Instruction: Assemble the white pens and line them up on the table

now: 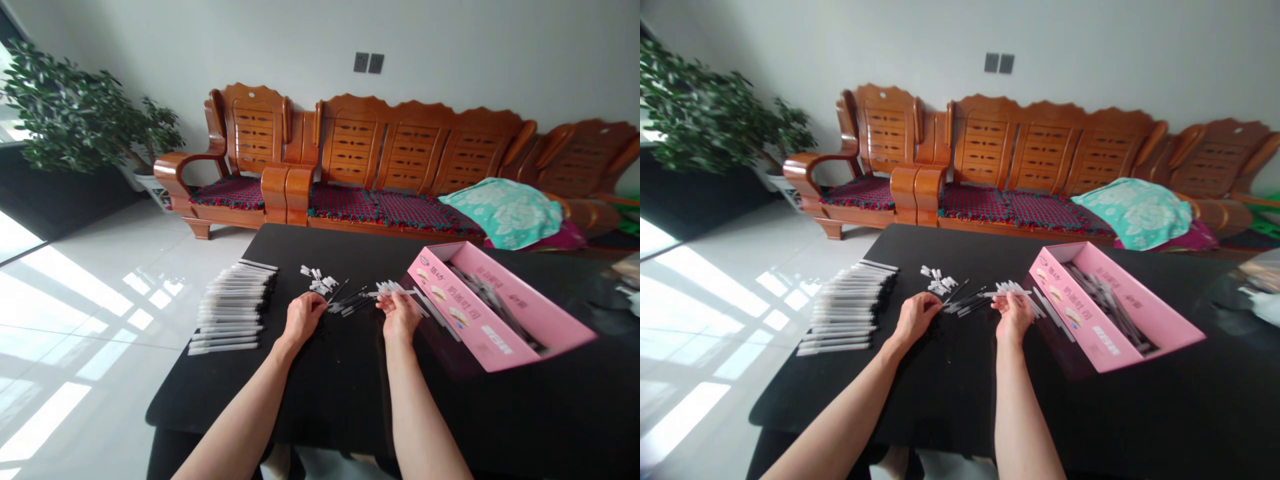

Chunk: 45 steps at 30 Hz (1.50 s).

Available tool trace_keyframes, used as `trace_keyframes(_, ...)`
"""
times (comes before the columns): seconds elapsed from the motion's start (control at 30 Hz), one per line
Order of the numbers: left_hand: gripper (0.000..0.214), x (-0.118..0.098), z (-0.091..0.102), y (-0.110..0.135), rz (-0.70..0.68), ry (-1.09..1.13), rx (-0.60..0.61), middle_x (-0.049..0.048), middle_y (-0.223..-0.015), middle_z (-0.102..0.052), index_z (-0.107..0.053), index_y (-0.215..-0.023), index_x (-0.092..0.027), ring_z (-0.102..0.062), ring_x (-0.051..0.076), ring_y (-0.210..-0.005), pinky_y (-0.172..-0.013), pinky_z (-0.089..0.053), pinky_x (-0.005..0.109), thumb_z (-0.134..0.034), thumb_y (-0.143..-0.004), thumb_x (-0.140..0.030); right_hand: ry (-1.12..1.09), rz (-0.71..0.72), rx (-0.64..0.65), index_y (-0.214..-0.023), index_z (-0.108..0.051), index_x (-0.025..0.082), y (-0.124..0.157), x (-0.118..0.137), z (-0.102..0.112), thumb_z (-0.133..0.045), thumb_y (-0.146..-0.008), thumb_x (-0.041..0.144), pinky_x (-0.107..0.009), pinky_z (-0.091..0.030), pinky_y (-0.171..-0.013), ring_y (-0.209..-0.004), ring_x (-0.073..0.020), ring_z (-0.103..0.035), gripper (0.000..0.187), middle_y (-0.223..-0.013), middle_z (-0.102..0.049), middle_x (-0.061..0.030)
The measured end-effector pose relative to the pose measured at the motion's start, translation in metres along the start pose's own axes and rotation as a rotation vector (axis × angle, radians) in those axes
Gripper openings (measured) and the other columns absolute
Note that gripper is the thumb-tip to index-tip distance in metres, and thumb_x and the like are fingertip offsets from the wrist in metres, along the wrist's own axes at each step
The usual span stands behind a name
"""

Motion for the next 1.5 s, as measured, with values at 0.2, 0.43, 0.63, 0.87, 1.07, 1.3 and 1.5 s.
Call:
trace_keyframes(0.2,0.010,0.001,0.000,0.000,0.000,0.000,0.001,0.0005,-0.082,-0.071,-0.073,-0.080,-0.020,-0.063,0.015,-0.075,-0.069,-0.041,0.024,-0.064,-0.083,-0.022,0.001,0.010,0.004,-0.083,-0.061,0.014,-0.001,0.001,0.001,-0.080,-0.063,0.029,-0.022,-0.054,-0.042,-0.048,-0.0161,-0.068,0.032,-0.064,-0.073,-0.0033)
trace_keyframes(0.43,0.008,-0.003,0.000,0.000,0.007,0.044,0.007,0.0008,-0.080,-0.071,-0.074,-0.079,-0.019,-0.063,0.015,-0.073,-0.068,-0.042,0.023,-0.066,-0.081,-0.022,0.004,-0.048,0.082,-0.082,-0.061,0.015,0.003,-0.004,-0.007,-0.082,-0.062,0.031,-0.022,-0.054,-0.040,-0.048,-0.0159,-0.067,0.034,-0.066,-0.074,-0.0042)
trace_keyframes(0.63,0.011,-0.007,0.001,0.002,0.003,0.179,0.015,0.0001,-0.075,-0.069,-0.073,-0.079,-0.017,-0.059,0.013,-0.066,-0.064,-0.042,0.022,-0.067,-0.081,-0.027,-0.004,-0.135,0.164,-0.076,-0.061,0.014,0.006,-0.010,-0.015,-0.082,-0.065,0.031,-0.022,-0.055,-0.041,-0.047,-0.0158,-0.067,0.029,-0.063,-0.073,-0.0048)
trace_keyframes(0.87,0.016,-0.024,-0.009,0.007,-0.057,0.249,0.069,0.0011,-0.073,-0.067,-0.071,-0.077,-0.016,-0.058,0.013,-0.065,-0.061,-0.042,0.022,-0.070,-0.080,-0.032,0.031,-0.397,0.457,-0.078,-0.064,0.014,0.034,-0.030,-0.044,-0.083,-0.065,0.023,-0.025,-0.059,-0.047,-0.053,-0.0188,-0.071,0.025,-0.066,-0.075,-0.0061)
trace_keyframes(1.07,0.024,0.002,0.026,-0.001,0.044,0.279,-0.213,0.0027,-0.079,-0.070,-0.071,-0.093,-0.017,-0.061,0.014,-0.069,-0.064,-0.044,0.022,-0.057,-0.089,-0.036,-0.180,-0.394,0.277,-0.076,-0.066,0.017,0.013,-0.024,-0.024,-0.074,-0.075,0.014,-0.018,-0.059,-0.053,-0.054,-0.0117,-0.071,0.008,-0.063,-0.074,0.0013)
trace_keyframes(1.3,0.012,0.022,0.025,-0.007,0.088,0.056,-0.121,0.0018,-0.081,-0.071,-0.075,-0.084,-0.020,-0.062,0.013,-0.070,-0.070,-0.045,0.024,-0.063,-0.081,-0.020,-0.257,-0.403,0.236,-0.077,-0.070,0.017,0.014,-0.024,-0.023,-0.070,-0.075,0.011,-0.020,-0.059,-0.053,-0.056,-0.0121,-0.071,0.006,-0.065,-0.074,-0.0001)
trace_keyframes(1.5,0.007,0.006,0.010,-0.004,-0.035,-0.110,0.034,0.0023,-0.078,-0.067,-0.076,-0.077,-0.019,-0.060,0.014,-0.069,-0.067,-0.044,0.024,-0.071,-0.074,-0.015,-0.236,-0.388,0.241,-0.075,-0.070,0.016,0.018,-0.022,-0.026,-0.072,-0.073,0.012,-0.020,-0.060,-0.053,-0.055,-0.0128,-0.071,0.005,-0.064,-0.074,-0.0004)
Point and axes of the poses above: each hand's wrist, its own y-axis away from the middle knuckle, its own z-axis out of the back of the hand, x = y × z, the point moved 8 cm from there along -y, towards the middle knuckle
